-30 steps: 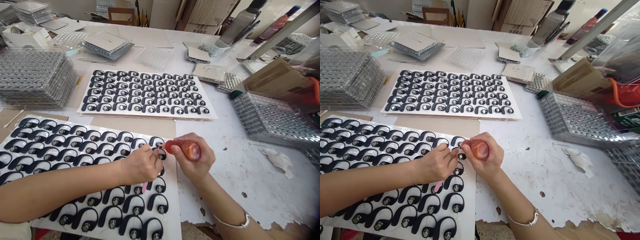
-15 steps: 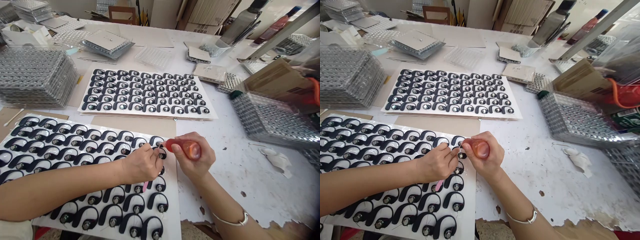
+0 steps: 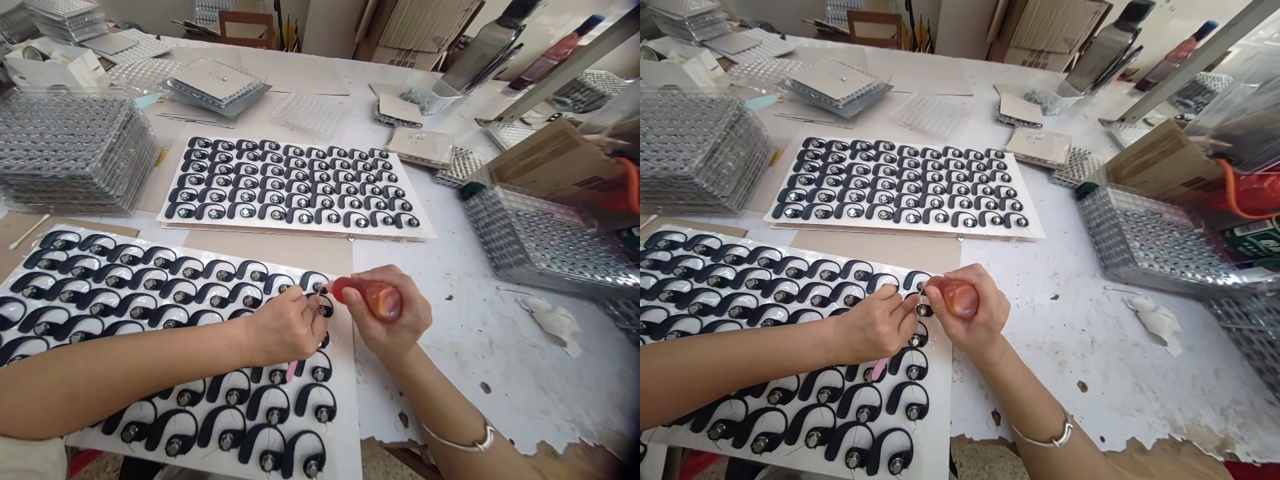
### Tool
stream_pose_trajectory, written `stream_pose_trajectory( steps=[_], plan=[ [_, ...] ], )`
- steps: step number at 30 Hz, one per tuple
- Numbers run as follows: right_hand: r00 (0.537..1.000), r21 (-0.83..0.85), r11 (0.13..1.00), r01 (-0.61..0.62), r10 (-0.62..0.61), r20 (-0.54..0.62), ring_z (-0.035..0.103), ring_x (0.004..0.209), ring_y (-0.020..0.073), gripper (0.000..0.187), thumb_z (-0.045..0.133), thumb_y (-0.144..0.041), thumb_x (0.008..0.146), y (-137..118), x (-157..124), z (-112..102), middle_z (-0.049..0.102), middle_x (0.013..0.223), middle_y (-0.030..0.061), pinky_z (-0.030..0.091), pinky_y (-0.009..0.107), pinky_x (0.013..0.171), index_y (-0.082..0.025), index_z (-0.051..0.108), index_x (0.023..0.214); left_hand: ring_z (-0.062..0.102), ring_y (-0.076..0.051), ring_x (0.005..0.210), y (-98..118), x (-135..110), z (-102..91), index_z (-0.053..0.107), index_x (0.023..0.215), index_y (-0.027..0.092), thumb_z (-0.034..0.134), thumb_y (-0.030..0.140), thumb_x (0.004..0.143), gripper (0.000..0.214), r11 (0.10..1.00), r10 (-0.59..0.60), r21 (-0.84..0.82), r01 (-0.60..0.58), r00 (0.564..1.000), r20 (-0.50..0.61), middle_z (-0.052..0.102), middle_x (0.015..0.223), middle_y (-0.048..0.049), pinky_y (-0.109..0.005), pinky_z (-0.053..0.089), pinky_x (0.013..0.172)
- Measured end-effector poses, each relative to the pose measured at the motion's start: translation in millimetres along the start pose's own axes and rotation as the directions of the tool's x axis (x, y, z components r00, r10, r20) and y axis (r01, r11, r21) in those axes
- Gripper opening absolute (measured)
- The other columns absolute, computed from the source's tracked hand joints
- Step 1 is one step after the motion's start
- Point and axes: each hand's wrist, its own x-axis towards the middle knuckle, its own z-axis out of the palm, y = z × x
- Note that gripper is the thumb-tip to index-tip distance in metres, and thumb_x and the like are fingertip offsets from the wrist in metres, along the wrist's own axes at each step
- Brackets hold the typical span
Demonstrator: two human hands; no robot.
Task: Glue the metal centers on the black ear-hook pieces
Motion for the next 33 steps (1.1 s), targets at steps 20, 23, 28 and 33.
stream_pose_trajectory(
  steps=[20, 23, 28, 33],
  plan=[
    [0.997, 0.047, 0.998, -0.046, 0.049, -0.060, 0.057, 0.057, 0.0150, 0.022, 0.071, -0.024, 0.074, 10, -9, -5, 0.063, 0.069, 0.0004, 0.048, 0.029, 0.046, -0.022, 0.058, 0.091, 0.049, -0.015, 0.053, 1, -2, 0.7, 0.053, 0.069, 0.011, 0.052, 0.002, 0.087, 0.020, 1.000, -0.022, -0.009, 0.022, 1.000, 0.014, 0.064, 0.068, -0.0114, -0.031, 0.034, 0.055],
    [0.997, 0.055, 0.997, -0.047, 0.050, -0.051, 0.058, 0.058, 0.0152, 0.023, 0.072, -0.024, 0.073, 11, -10, -4, 0.063, 0.070, 0.0005, 0.049, 0.029, 0.047, -0.022, 0.058, 0.091, 0.049, -0.015, 0.052, 1, -1, 0.4, 0.053, 0.068, 0.012, 0.052, 0.002, 0.086, 0.021, 1.000, -0.024, -0.006, 0.024, 1.000, 0.008, 0.064, 0.067, -0.0106, -0.030, 0.035, 0.055],
    [0.999, 0.055, 0.998, -0.035, 0.037, -0.040, 0.058, 0.057, 0.0139, 0.023, 0.072, -0.023, 0.074, 8, -9, -3, 0.062, 0.068, 0.0000, 0.048, 0.027, 0.047, -0.021, 0.058, 0.091, 0.050, -0.016, 0.053, 1, 1, -0.3, 0.052, 0.065, 0.013, 0.054, 0.002, 0.083, 0.022, 0.999, -0.035, -0.024, 0.035, 0.999, -0.010, 0.065, 0.066, -0.0108, -0.030, 0.036, 0.055],
    [0.999, 0.059, 0.998, -0.016, 0.019, -0.037, 0.057, 0.056, 0.0136, 0.023, 0.073, -0.021, 0.073, 8, -7, -2, 0.062, 0.070, 0.0004, 0.048, 0.027, 0.048, -0.020, 0.058, 0.091, 0.050, -0.015, 0.053, 1, 1, -1.2, 0.050, 0.064, 0.014, 0.053, 0.001, 0.084, 0.024, 0.999, -0.035, -0.021, 0.035, 0.999, -0.014, 0.064, 0.065, -0.0091, -0.029, 0.036, 0.054]
  ],
)
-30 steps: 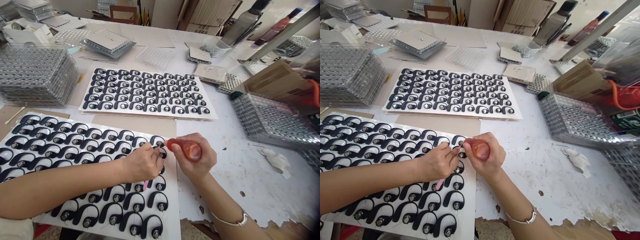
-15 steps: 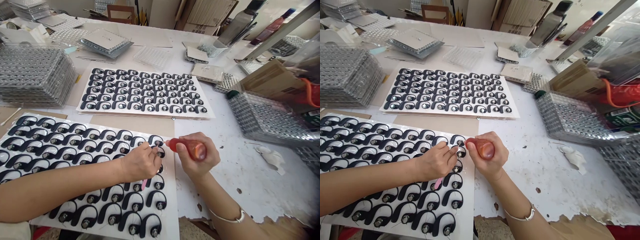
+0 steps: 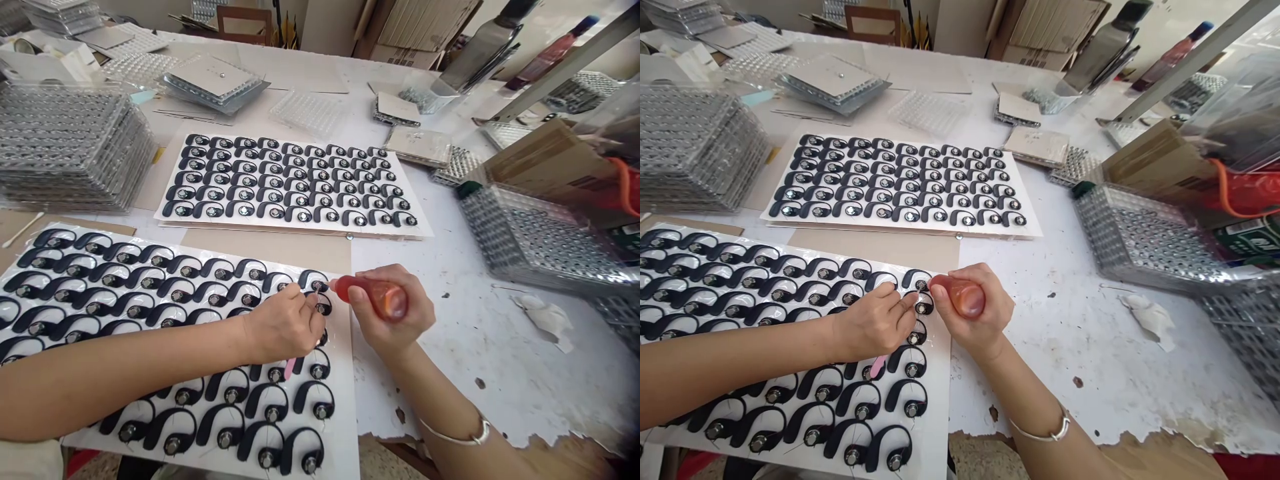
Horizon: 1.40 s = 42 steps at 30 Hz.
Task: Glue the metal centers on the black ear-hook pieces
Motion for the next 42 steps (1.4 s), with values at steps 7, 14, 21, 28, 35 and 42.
stream_pose_trajectory(
  steps=[7, 14, 21, 28, 35, 42],
  plan=[
    [0.999, -0.010, 0.999, 0.041, -0.041, 0.005, 0.057, 0.056, 0.0133, 0.022, 0.072, -0.022, 0.074, -3, 2, 0, 0.062, 0.070, 0.0013, 0.048, 0.026, 0.047, -0.019, 0.057, 0.090, 0.049, -0.015, 0.051, 0, 0, 0.5, 0.047, 0.065, 0.014, 0.054, 0.000, 0.085, 0.025, 1.000, -0.003, -0.015, 0.003, 1.000, -0.003, 0.061, 0.062, -0.0080, -0.030, 0.035, 0.054],
    [0.999, -0.038, 0.999, 0.038, -0.038, 0.012, 0.057, 0.054, 0.0131, 0.021, 0.071, -0.026, 0.075, -3, 1, 0, 0.062, 0.068, 0.0008, 0.047, 0.025, 0.046, -0.020, 0.057, 0.088, 0.048, -0.015, 0.053, 0, -1, 1.5, 0.048, 0.066, 0.015, 0.050, 0.002, 0.086, 0.025, 1.000, 0.001, -0.003, -0.001, 1.000, 0.016, 0.060, 0.061, -0.0062, -0.030, 0.036, 0.055],
    [1.000, -0.024, 1.000, 0.017, -0.016, 0.007, 0.056, 0.054, 0.0127, 0.020, 0.072, -0.024, 0.074, -2, -2, -1, 0.062, 0.067, 0.0007, 0.046, 0.025, 0.045, -0.019, 0.057, 0.087, 0.048, -0.015, 0.052, -1, -2, 1.1, 0.048, 0.065, 0.015, 0.051, 0.000, 0.085, 0.025, 1.000, 0.001, -0.003, -0.001, 1.000, 0.014, 0.059, 0.060, -0.0055, -0.030, 0.037, 0.054],
    [0.999, -0.003, 0.999, 0.032, -0.032, 0.003, 0.057, 0.054, 0.0128, 0.021, 0.072, -0.020, 0.074, -1, 0, -2, 0.065, 0.067, 0.0000, 0.046, 0.026, 0.046, -0.019, 0.057, 0.089, 0.048, -0.014, 0.051, -2, -2, 1.7, 0.048, 0.066, 0.015, 0.051, 0.002, 0.086, 0.024, 1.000, -0.010, 0.006, 0.010, 1.000, 0.011, 0.059, 0.060, -0.0044, -0.029, 0.036, 0.053],
    [1.000, -0.001, 1.000, 0.029, -0.029, 0.006, 0.056, 0.054, 0.0124, 0.020, 0.071, -0.018, 0.074, -3, 0, -3, 0.064, 0.066, -0.0006, 0.046, 0.026, 0.046, -0.019, 0.056, 0.087, 0.051, -0.015, 0.055, -3, -3, 3.0, 0.049, 0.067, 0.015, 0.048, 0.004, 0.088, 0.023, 0.995, -0.069, -0.073, 0.069, 0.998, -0.001, 0.062, 0.067, -0.0067, -0.030, 0.038, 0.055],
    [1.000, 0.006, 1.000, 0.013, -0.013, 0.006, 0.056, 0.054, 0.0124, 0.021, 0.072, -0.018, 0.072, -3, -2, -4, 0.062, 0.066, -0.0008, 0.046, 0.026, 0.045, -0.019, 0.056, 0.087, 0.047, -0.012, 0.051, -13, -3, 0.9, 0.048, 0.066, 0.015, 0.048, 0.004, 0.088, 0.025, 0.954, -0.165, -0.250, 0.167, 0.986, 0.029, 0.056, 0.058, 0.0003, -0.030, 0.034, 0.055]
  ],
)
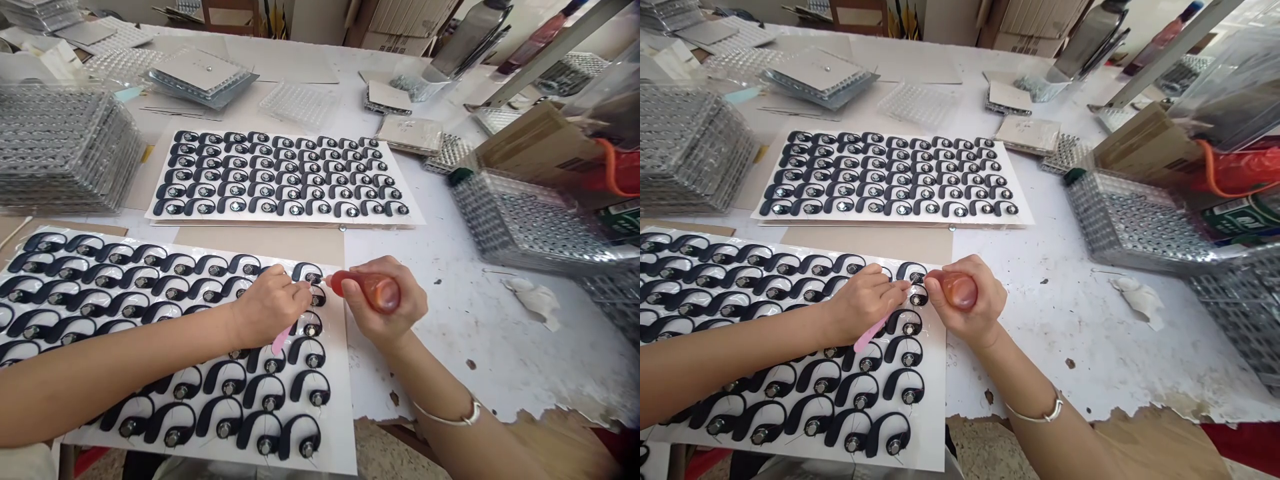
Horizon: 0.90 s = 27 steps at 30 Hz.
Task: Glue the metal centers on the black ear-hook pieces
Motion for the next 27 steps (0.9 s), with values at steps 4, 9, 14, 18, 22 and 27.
stream_pose_trajectory(
  steps=[4, 9, 14, 18, 22, 27],
  plan=[
    [1.000, 0.004, 1.000, -0.018, 0.018, 0.002, 0.056, 0.053, 0.0129, 0.020, 0.072, -0.019, 0.072, -1, -1, 0, 0.063, 0.065, -0.0006, 0.045, 0.027, 0.045, -0.019, 0.057, 0.086, 0.046, -0.012, 0.048, -6, 0, -2.6, 0.051, 0.069, 0.015, 0.047, 0.007, 0.089, 0.022, 0.988, -0.074, -0.130, 0.085, 0.994, 0.084, 0.053, 0.056, 0.0018, -0.030, 0.033, 0.056],
    [1.000, -0.013, 1.000, -0.019, 0.019, 0.004, 0.056, 0.052, 0.0131, 0.019, 0.071, -0.021, 0.073, -3, 0, -1, 0.064, 0.064, -0.0010, 0.045, 0.027, 0.045, -0.020, 0.056, 0.084, 0.058, -0.014, 0.056, -12, 0, -5.2, 0.058, 0.082, 0.015, 0.045, 0.014, 0.091, 0.016, 0.942, -0.152, -0.269, 0.203, 0.968, 0.197, 0.064, 0.065, -0.0013, -0.030, 0.037, 0.062],
    [1.000, -0.007, 1.000, -0.016, 0.016, 0.014, 0.056, 0.052, 0.0124, 0.020, 0.071, -0.019, 0.073, -4, 2, -1, 0.064, 0.064, -0.0019, 0.044, 0.026, 0.045, -0.020, 0.056, 0.085, 0.062, -0.016, 0.060, -15, -1, -5.3, 0.060, 0.086, 0.016, 0.045, 0.018, 0.092, 0.016, 0.916, -0.169, -0.324, 0.237, 0.959, 0.226, 0.069, 0.072, -0.0030, -0.031, 0.038, 0.065],
    [0.999, 0.015, 0.999, -0.033, 0.032, 0.012, 0.056, 0.051, 0.0135, 0.020, 0.072, -0.019, 0.072, -3, 1, -1, 0.065, 0.064, -0.0018, 0.044, 0.027, 0.045, -0.020, 0.056, 0.085, 0.062, -0.015, 0.061, -16, 0, -6.2, 0.061, 0.086, 0.017, 0.045, 0.018, 0.093, 0.018, 0.906, -0.190, -0.327, 0.267, 0.950, 0.248, 0.070, 0.075, -0.0034, -0.031, 0.040, 0.068],
    [0.999, 0.025, 0.999, -0.044, 0.044, 0.005, 0.058, 0.051, 0.0148, 0.019, 0.071, -0.019, 0.073, -2, 0, 0, 0.066, 0.064, -0.0014, 0.045, 0.029, 0.046, -0.021, 0.056, 0.085, 0.065, -0.016, 0.066, -17, 3, -9.2, 0.063, 0.087, 0.017, 0.049, 0.019, 0.092, 0.014, 0.888, -0.211, -0.352, 0.295, 0.943, 0.258, 0.071, 0.077, -0.0035, -0.031, 0.043, 0.072],
    [0.998, 0.027, 0.998, -0.062, 0.062, -0.014, 0.058, 0.052, 0.0141, 0.018, 0.070, -0.019, 0.073, 0, 1, 0, 0.066, 0.064, -0.0014, 0.046, 0.029, 0.047, -0.021, 0.056, 0.085, 0.067, -0.018, 0.072, -18, 4, -11.2, 0.064, 0.089, 0.016, 0.053, 0.017, 0.090, 0.010, 0.865, -0.221, -0.387, 0.319, 0.935, 0.276, 0.072, 0.080, -0.0029, -0.033, 0.045, 0.076]
  ],
)
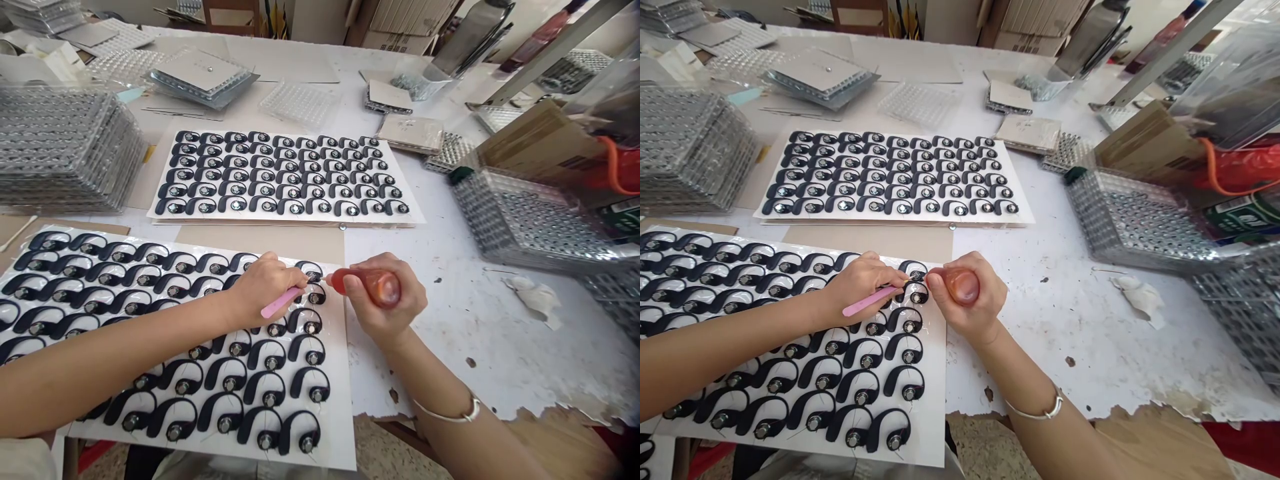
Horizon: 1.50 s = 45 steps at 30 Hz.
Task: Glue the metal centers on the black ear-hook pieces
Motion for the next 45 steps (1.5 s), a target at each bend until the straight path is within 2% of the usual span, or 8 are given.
stream_pose_trajectory(
  steps=[11, 19, 26, 31, 35, 40, 45],
  plan=[
    [1.000, 0.016, 1.000, 0.001, -0.001, -0.008, 0.058, 0.051, 0.0139, 0.019, 0.071, -0.018, 0.073, 0, 1, 0, 0.065, 0.063, -0.0021, 0.046, 0.029, 0.046, -0.021, 0.056, 0.084, 0.067, -0.017, 0.076, 2, 3, -5.9, 0.065, 0.088, 0.017, 0.054, 0.014, 0.089, 0.011, 0.994, -0.056, -0.093, 0.060, 0.998, 0.042, 0.073, 0.088, -0.0013, -0.033, 0.043, 0.081],
    [0.999, 0.061, 0.997, -0.039, 0.040, -0.011, 0.058, 0.052, 0.0147, 0.019, 0.070, -0.017, 0.073, 1, 0, 1, 0.065, 0.064, -0.0017, 0.046, 0.030, 0.048, -0.021, 0.056, 0.084, 0.064, -0.014, 0.070, -4, 2, -5.5, 0.067, 0.092, 0.019, 0.058, 0.016, 0.088, 0.010, 0.982, -0.097, -0.158, 0.106, 0.993, 0.062, 0.072, 0.086, 0.0002, -0.032, 0.043, 0.084],
    [0.998, 0.071, 0.995, -0.069, 0.070, -0.003, 0.058, 0.053, 0.0150, 0.016, 0.069, -0.021, 0.074, 2, -2, 2, 0.065, 0.064, -0.0010, 0.046, 0.030, 0.048, -0.021, 0.056, 0.084, 0.065, -0.015, 0.072, -5, 5, -8.8, 0.068, 0.088, 0.019, 0.062, 0.017, 0.086, 0.007, 0.978, -0.124, -0.166, 0.130, 0.991, 0.049, 0.073, 0.088, -0.0004, -0.030, 0.047, 0.081],
    [0.996, 0.093, 0.992, -0.085, 0.085, 0.002, 0.057, 0.054, 0.0135, 0.016, 0.069, -0.019, 0.074, 4, -3, 2, 0.064, 0.066, -0.0011, 0.046, 0.029, 0.050, -0.020, 0.057, 0.084, 0.066, -0.014, 0.074, -7, 6, -10.0, 0.068, 0.087, 0.019, 0.065, 0.016, 0.084, 0.006, 0.970, -0.134, -0.198, 0.139, 0.990, 0.042, 0.073, 0.091, -0.0002, -0.030, 0.048, 0.084],
    [0.996, 0.078, 0.993, -0.085, 0.086, -0.001, 0.058, 0.056, 0.0144, 0.016, 0.069, -0.020, 0.074, 5, -3, 2, 0.064, 0.066, -0.0009, 0.047, 0.029, 0.051, -0.020, 0.056, 0.084, 0.068, -0.015, 0.081, -11, 6, -9.3, 0.068, 0.087, 0.019, 0.063, 0.017, 0.086, 0.006, 0.955, -0.146, -0.252, 0.157, 0.987, 0.060, 0.073, 0.092, -0.0006, -0.027, 0.049, 0.081],
    [0.996, 0.076, 0.993, -0.085, 0.086, -0.005, 0.057, 0.055, 0.0137, 0.015, 0.068, -0.020, 0.075, 5, -2, 2, 0.064, 0.065, -0.0011, 0.047, 0.029, 0.051, -0.020, 0.056, 0.083, 0.067, -0.013, 0.072, -10, 7, -11.1, 0.068, 0.082, 0.018, 0.063, 0.017, 0.085, 0.006, 0.920, -0.182, -0.338, 0.199, 0.980, 0.083, 0.073, 0.086, 0.0000, -0.024, 0.050, 0.073],
    [0.996, 0.097, 0.991, -0.090, 0.090, 0.010, 0.057, 0.056, 0.0132, 0.015, 0.068, -0.019, 0.074, 5, -4, 2, 0.064, 0.068, -0.0007, 0.047, 0.028, 0.051, -0.020, 0.057, 0.084, 0.067, -0.013, 0.074, -10, 8, -11.5, 0.069, 0.083, 0.019, 0.064, 0.016, 0.084, 0.006, 0.908, -0.192, -0.364, 0.208, 0.978, 0.080, 0.073, 0.085, 0.0001, -0.023, 0.050, 0.073]
  ],
)
